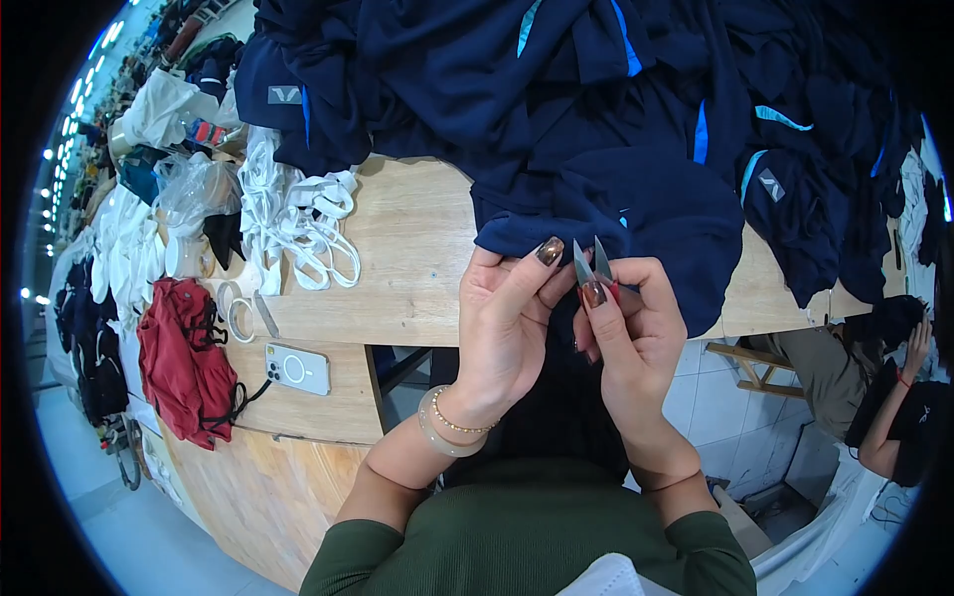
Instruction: Trimming excess threads from blue athletic shorts using thread snips.
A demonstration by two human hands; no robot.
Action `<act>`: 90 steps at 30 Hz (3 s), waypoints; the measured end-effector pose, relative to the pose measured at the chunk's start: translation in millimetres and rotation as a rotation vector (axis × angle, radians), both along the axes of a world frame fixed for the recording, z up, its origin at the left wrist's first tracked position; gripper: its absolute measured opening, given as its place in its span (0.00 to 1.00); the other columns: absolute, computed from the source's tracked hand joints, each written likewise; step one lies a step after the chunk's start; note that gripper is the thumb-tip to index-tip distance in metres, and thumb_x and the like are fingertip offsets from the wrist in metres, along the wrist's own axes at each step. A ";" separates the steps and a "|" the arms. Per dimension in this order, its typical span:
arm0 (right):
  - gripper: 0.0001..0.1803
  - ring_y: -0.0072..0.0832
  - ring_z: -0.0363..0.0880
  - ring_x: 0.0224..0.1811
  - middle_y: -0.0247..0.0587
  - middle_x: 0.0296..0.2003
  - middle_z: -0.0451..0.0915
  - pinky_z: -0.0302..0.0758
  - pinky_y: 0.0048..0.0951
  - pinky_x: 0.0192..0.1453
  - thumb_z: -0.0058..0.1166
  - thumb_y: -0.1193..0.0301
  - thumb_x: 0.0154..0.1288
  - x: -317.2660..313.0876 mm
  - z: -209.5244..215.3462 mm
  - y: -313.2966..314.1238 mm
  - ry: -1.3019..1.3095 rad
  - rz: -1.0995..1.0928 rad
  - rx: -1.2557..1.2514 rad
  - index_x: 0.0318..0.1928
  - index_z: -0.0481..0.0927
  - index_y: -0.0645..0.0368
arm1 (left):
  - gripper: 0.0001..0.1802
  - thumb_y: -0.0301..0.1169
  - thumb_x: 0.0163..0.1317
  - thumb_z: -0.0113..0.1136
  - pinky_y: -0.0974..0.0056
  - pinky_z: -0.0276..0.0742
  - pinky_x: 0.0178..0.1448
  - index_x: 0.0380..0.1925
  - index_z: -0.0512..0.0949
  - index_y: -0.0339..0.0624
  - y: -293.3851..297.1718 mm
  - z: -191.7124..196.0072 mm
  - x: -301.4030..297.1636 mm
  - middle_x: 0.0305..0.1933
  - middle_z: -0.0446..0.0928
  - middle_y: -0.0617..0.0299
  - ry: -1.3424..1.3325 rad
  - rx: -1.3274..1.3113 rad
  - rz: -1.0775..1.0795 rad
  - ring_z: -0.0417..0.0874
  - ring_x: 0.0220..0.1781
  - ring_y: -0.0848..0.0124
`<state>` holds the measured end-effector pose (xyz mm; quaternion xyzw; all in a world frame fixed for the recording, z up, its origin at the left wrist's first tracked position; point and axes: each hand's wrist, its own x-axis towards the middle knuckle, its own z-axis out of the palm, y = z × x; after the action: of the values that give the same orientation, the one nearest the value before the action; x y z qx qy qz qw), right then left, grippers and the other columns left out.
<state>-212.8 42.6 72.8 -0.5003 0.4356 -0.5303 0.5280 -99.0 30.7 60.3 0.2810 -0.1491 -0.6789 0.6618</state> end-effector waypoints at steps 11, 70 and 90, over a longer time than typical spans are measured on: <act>0.05 0.11 0.67 0.20 0.31 0.22 0.73 0.60 0.12 0.23 0.49 0.76 0.67 -1.9 -2.1 2.7 0.035 -0.035 -0.091 0.39 0.69 0.63 | 0.07 0.22 0.62 0.54 0.66 0.79 0.52 0.39 0.70 0.39 0.0 0.7 0.4 0.38 0.78 0.58 0.041 0.070 -0.014 0.82 0.42 0.71; 0.05 0.14 0.68 0.19 0.33 0.24 0.72 0.58 0.13 0.21 0.45 0.74 0.69 -1.6 -9.0 -1.7 -0.028 -0.138 -0.193 0.40 0.68 0.62 | 0.08 0.22 0.62 0.53 0.62 0.79 0.54 0.41 0.69 0.39 -1.2 2.9 -2.0 0.38 0.78 0.58 0.066 0.073 0.002 0.81 0.43 0.70; 0.03 0.12 0.68 0.21 0.33 0.23 0.75 0.64 0.14 0.23 0.47 0.79 0.66 -1.6 -3.0 2.3 -0.054 -0.043 0.001 0.39 0.70 0.65 | 0.07 0.20 0.62 0.53 0.64 0.80 0.51 0.39 0.70 0.39 0.2 0.1 -2.9 0.37 0.79 0.56 0.074 0.017 0.014 0.82 0.42 0.68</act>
<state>-214.4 45.0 69.7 -0.4762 0.4321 -0.5547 0.5280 -101.8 31.0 60.4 0.2624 -0.1170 -0.6855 0.6690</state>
